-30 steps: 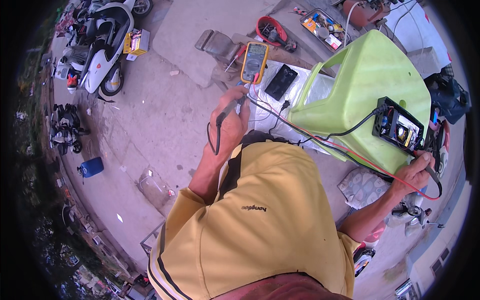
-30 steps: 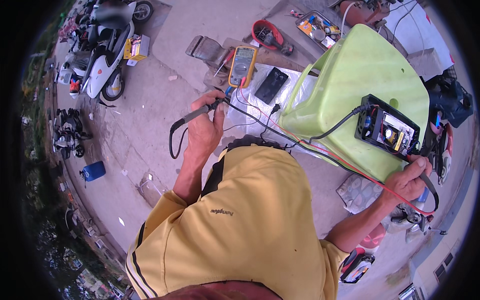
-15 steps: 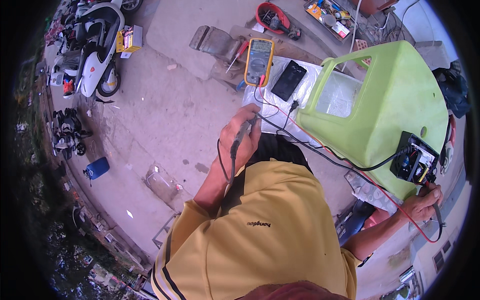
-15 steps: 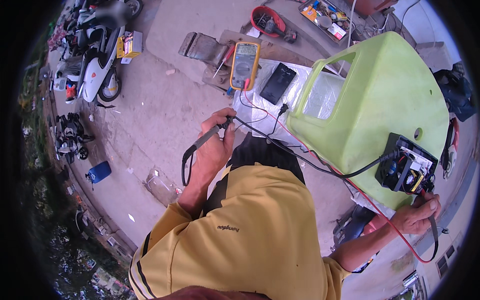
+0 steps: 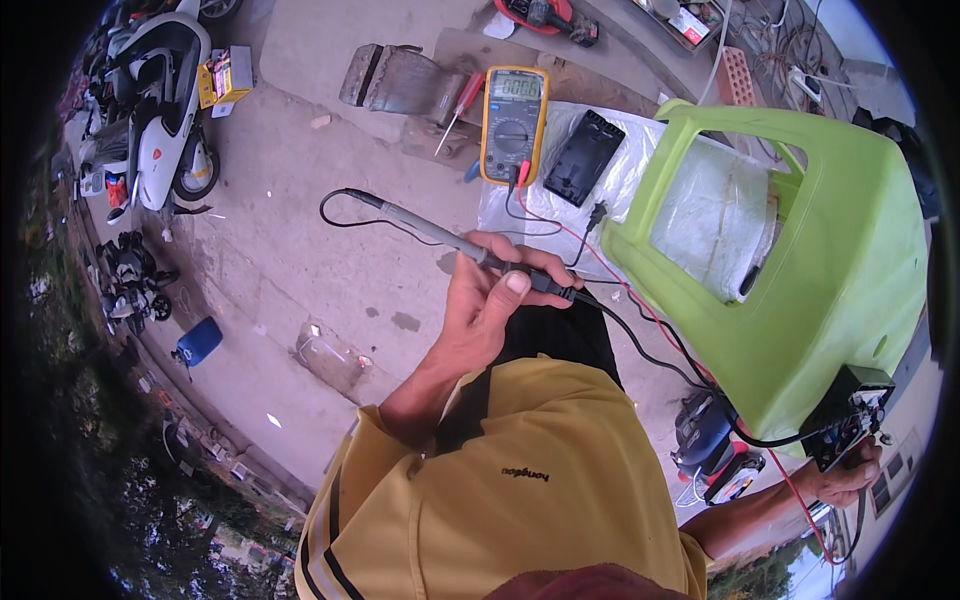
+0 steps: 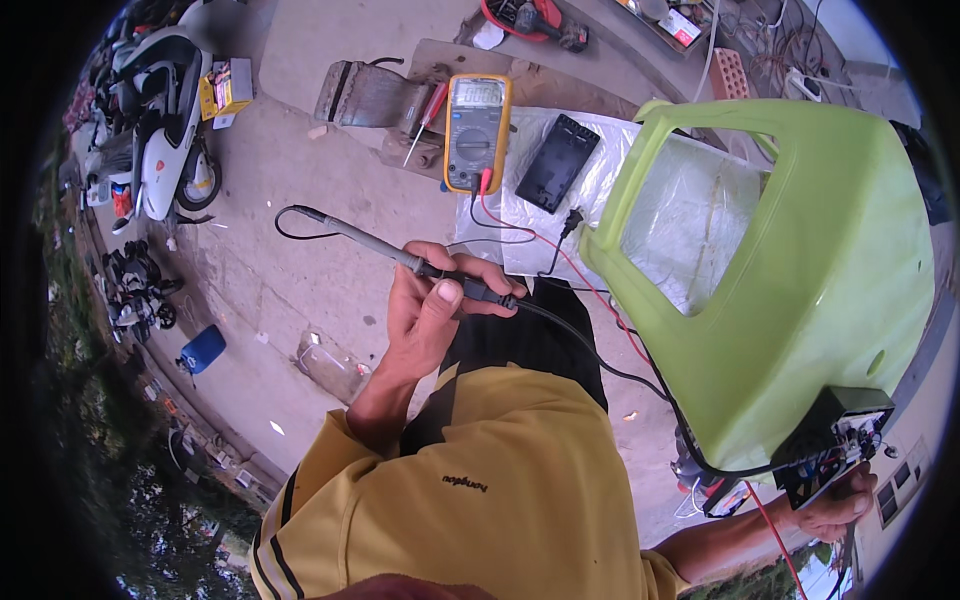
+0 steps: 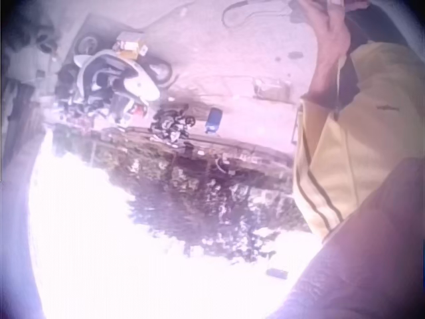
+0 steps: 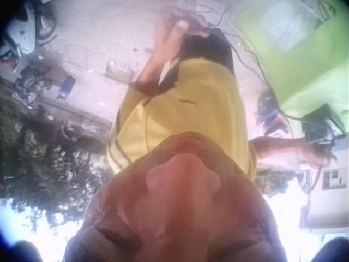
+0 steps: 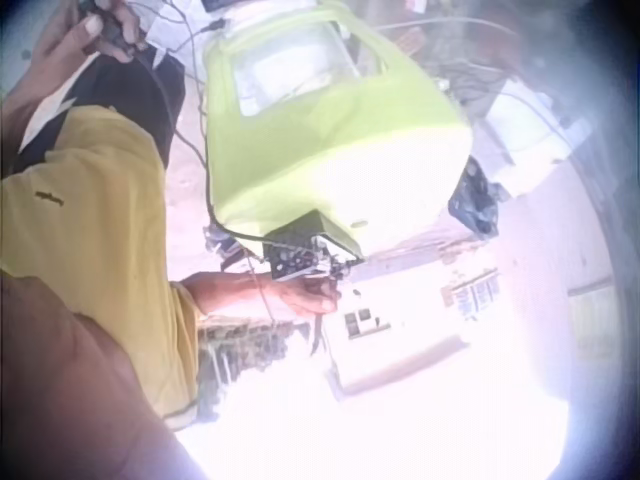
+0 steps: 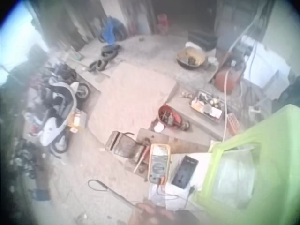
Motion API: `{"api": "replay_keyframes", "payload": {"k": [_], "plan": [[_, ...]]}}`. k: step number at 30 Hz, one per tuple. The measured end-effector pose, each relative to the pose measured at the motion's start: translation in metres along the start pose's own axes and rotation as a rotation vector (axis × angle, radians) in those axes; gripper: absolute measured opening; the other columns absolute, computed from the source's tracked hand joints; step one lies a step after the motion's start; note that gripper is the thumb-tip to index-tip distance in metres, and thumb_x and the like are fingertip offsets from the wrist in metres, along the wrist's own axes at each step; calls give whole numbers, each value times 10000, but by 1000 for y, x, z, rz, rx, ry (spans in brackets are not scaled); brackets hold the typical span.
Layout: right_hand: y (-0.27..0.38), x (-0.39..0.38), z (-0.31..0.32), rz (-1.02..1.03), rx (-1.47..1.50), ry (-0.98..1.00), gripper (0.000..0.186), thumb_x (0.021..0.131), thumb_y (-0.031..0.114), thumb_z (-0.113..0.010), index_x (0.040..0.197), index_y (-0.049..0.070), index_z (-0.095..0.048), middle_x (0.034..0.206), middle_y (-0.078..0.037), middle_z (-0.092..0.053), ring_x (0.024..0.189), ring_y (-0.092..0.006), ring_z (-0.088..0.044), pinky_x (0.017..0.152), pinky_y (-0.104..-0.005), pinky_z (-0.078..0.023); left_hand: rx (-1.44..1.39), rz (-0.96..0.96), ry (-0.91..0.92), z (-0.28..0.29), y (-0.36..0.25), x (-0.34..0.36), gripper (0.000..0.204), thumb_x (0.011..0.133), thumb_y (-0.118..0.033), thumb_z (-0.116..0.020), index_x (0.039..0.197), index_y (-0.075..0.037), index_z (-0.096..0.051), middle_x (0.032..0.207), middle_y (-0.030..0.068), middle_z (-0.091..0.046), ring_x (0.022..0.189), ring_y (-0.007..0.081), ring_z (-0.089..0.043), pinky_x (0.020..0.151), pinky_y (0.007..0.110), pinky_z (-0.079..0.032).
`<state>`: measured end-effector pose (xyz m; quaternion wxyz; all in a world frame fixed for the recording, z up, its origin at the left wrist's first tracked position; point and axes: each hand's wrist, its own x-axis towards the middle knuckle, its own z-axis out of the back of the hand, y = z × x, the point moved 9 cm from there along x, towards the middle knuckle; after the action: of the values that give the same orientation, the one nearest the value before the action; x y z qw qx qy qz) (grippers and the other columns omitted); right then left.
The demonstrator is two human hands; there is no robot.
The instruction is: The person repeatedly touches multimeter probes to terminals on a small black electronic device placed on a green stool. The person holds the probes and makes contact with different points on the device throughout the clip.
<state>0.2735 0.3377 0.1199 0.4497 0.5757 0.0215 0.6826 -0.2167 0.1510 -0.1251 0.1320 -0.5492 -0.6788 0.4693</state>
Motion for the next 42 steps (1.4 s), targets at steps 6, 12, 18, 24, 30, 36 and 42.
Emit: {"api": "replay_keyframes", "payload": {"k": [6,12,18,24,30,36,42], "plan": [[4,5,-6,27,-26,86,283,947,178,-539,786,-42,-615,702,-139,-567,668,-280,-527,669,-426,-466,-324,161,89,-3,6,-2,217,1038,-229,-485,1134,-87,-352,996,289,-600,981,452,-663,749,463,-631],[15,-2,-13,59,-94,57,266,940,171,-543,784,-35,-608,702,-132,-561,671,-281,-520,675,-426,-460,-688,432,309,-27,14,-16,229,1043,-230,-477,1165,-80,-357,985,294,-585,960,478,-654,697,457,-635],[-2,7,4,90,-86,105,288,969,162,-527,837,-74,-624,790,-162,-622,738,-279,-619,699,-398,-547,-882,731,773,-61,-16,-58,204,1036,-185,-477,1147,-62,-358,961,257,-622,912,362,-672,635,377,-582],[9,0,-5,78,-205,89,303,979,171,-517,846,-78,-627,818,-159,-631,755,-270,-636,705,-386,-564,-814,948,993,-73,-23,-86,236,1012,-164,-521,1142,-63,-352,953,223,-644,842,262,-652,661,353,-541],[11,-2,-8,71,-207,20,288,974,169,-526,848,-67,-630,817,-153,-632,765,-263,-635,723,-380,-553,-783,982,1055,-74,-19,-96,247,1016,-179,-520,1153,-57,-355,946,220,-642,827,264,-651,645,349,-541],[-21,3,12,-25,12,81,288,976,166,-523,841,-70,-615,810,-148,-610,760,-259,-604,716,-374,-520,-838,952,1035,-80,-20,-99,245,1022,-190,-510,1155,-57,-354,933,225,-639,823,271,-657,607,348,-541],[4,-5,-15,4,-64,23,291,975,143,-527,797,-82,-576,737,-138,-537,712,-261,-550,655,-356,-463,-1075,782,785,-71,-21,-74,262,1040,-247,-496,1169,-60,-367,999,263,-621,941,406,-678,624,390,-614]]}}
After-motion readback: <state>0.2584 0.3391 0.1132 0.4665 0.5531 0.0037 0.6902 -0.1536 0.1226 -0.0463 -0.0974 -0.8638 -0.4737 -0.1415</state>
